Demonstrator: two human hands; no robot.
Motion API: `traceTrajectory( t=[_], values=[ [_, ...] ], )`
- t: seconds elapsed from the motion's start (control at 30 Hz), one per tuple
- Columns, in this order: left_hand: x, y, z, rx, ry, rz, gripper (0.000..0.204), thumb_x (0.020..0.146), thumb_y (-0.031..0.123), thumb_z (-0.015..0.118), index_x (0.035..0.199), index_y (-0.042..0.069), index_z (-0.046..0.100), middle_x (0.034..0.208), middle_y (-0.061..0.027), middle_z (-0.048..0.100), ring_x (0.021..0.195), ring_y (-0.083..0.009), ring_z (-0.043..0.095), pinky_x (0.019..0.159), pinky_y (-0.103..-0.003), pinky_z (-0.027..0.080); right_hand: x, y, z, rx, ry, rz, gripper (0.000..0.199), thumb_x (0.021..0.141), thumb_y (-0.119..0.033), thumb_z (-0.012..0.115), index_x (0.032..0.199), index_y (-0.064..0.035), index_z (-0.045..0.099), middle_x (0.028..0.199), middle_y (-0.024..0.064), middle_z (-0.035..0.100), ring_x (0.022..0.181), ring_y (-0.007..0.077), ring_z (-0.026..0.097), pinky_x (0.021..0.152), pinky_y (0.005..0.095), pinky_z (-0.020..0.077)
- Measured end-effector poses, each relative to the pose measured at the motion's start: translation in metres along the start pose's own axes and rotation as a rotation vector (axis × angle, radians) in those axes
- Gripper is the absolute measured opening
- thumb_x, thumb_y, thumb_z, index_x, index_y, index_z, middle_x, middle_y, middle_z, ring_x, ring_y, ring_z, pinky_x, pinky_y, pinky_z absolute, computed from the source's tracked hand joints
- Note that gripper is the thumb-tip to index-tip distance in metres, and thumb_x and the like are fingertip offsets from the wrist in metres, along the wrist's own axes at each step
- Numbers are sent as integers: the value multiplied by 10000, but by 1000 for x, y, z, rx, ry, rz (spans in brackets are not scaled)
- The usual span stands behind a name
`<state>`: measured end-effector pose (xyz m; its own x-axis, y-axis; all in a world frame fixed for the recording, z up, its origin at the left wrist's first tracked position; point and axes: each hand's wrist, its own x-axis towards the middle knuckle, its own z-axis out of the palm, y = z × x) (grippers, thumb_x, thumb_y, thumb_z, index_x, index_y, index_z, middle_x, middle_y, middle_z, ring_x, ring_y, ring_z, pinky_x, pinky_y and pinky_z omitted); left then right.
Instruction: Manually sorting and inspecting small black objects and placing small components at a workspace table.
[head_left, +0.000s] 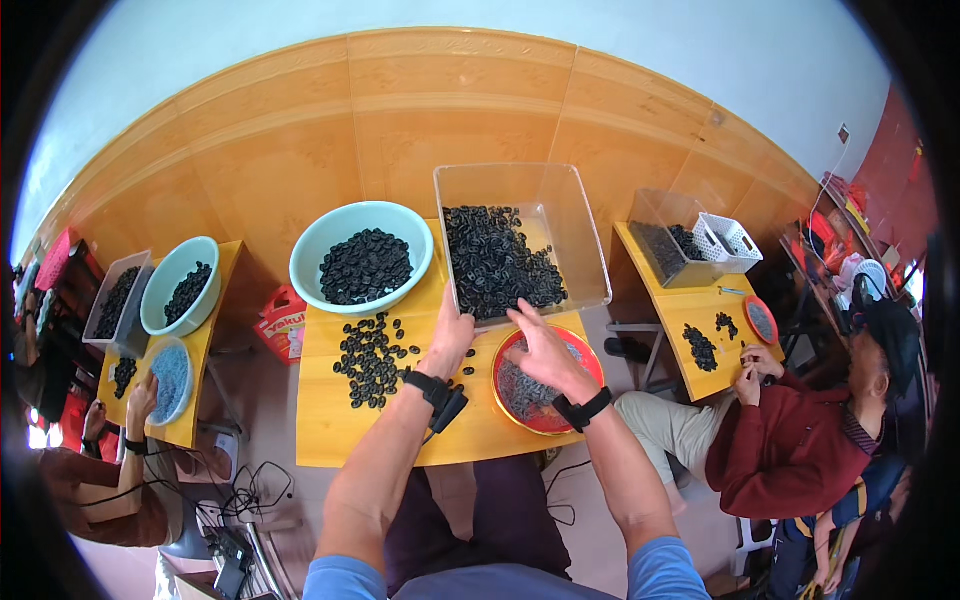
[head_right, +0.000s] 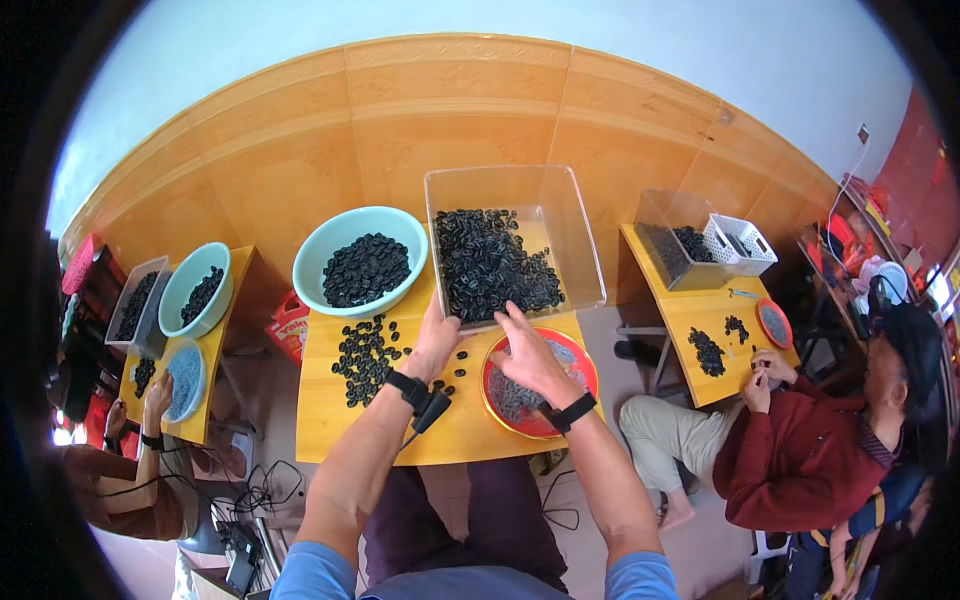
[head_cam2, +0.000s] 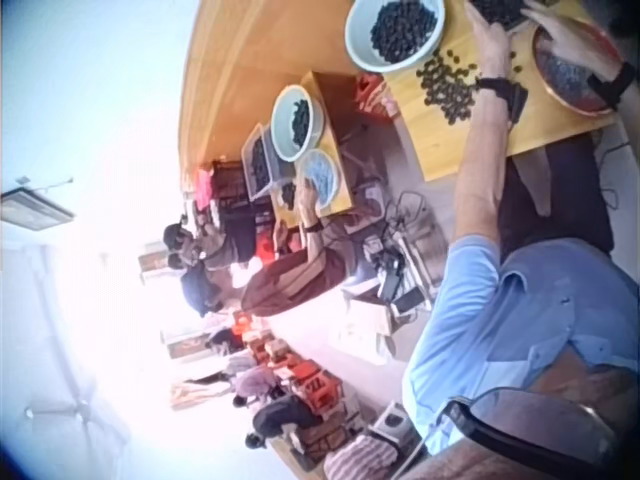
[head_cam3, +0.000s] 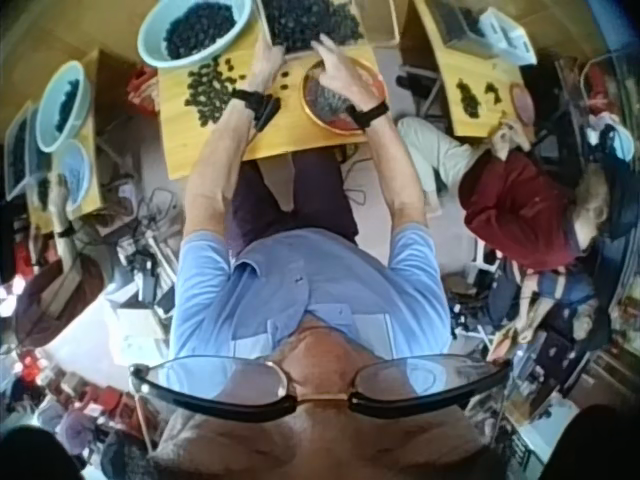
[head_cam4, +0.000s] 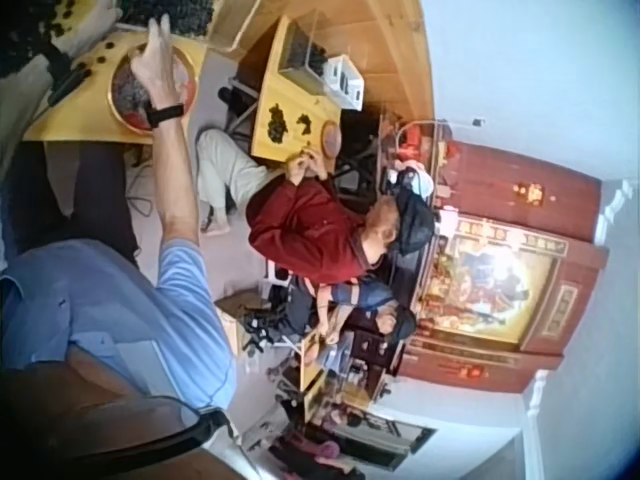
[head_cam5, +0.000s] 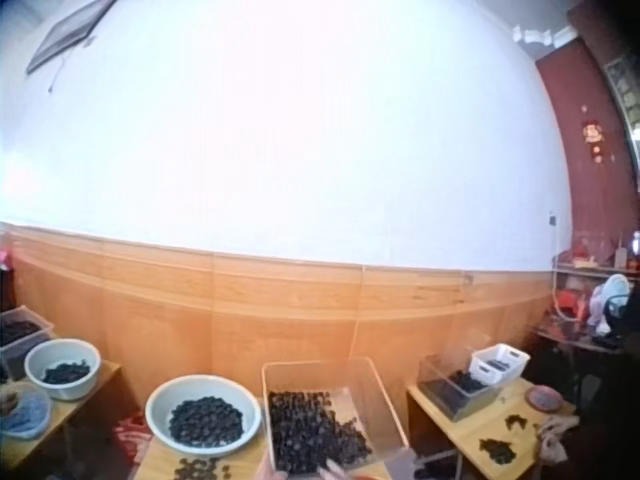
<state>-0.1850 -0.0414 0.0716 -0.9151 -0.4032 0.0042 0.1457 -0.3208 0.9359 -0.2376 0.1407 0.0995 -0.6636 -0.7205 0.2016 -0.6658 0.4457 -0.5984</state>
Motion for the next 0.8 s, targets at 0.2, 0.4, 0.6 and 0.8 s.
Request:
traceTrajectory(
  t=[0.2,0.4,0.6,0.8],
  values=[
    [-16,1,-7,275,-7,63,885,802,-198,339,1608,106,134,1549,-159,367,1369,-290,440,1044,-362,482,17,13,-55,284,171,229,415,810,-47,733,1214,22,662,1169,198,694,924,212,707,788,322,570],
    [-19,-15,-12,180,-83,175,885,802,-197,367,1606,57,97,1615,-177,247,1488,-300,272,1146,-360,397,86,74,-65,-49,110,382,542,779,-109,775,1281,18,614,1235,227,667,1125,314,655,975,390,511],
    [-20,-44,-12,375,43,310,906,785,-206,378,1609,91,146,1606,-140,281,1472,-281,294,1116,-391,432,124,89,-28,-352,-141,672,662,799,-103,718,1406,-13,469,1506,262,430,1347,429,479,1105,446,433],
    [-14,-33,-9,424,16,321,879,768,-157,459,1583,16,178,1562,-202,339,1470,-306,298,1211,-373,248,136,78,16,-494,-192,745,771,771,-139,777,1424,-33,382,1443,304,393,1357,442,454,1117,475,416]
  ],
)
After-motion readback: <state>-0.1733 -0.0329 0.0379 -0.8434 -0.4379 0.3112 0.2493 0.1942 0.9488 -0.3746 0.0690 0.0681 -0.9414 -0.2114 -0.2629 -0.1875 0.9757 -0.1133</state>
